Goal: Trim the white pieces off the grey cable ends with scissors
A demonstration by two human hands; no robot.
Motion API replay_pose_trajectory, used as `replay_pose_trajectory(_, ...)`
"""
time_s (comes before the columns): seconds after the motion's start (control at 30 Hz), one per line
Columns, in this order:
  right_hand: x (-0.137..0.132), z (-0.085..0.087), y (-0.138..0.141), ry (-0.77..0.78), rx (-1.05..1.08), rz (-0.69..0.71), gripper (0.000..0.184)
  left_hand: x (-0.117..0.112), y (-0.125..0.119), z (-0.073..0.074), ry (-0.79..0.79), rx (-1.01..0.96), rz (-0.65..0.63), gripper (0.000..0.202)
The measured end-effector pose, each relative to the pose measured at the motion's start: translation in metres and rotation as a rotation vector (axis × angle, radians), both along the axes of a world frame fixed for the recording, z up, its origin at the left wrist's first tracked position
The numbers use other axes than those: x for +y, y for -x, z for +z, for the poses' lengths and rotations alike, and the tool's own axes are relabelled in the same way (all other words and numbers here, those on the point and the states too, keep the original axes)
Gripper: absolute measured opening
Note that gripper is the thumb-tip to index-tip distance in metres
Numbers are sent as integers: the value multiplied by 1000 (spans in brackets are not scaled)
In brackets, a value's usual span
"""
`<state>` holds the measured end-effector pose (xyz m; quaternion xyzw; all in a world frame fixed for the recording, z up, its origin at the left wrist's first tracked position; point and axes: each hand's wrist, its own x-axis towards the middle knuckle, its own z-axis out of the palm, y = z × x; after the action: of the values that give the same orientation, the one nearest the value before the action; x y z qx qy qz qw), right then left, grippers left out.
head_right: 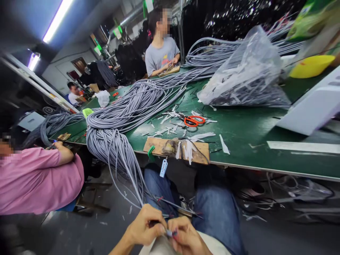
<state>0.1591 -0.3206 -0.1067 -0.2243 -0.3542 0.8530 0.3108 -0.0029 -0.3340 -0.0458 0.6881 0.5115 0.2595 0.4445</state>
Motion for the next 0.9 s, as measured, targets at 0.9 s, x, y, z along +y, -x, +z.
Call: replay_pose_trajectory(0.9, 11, -37, 25, 234, -257, -254, 31, -14, 6, -59, 10, 152, 230, 55)
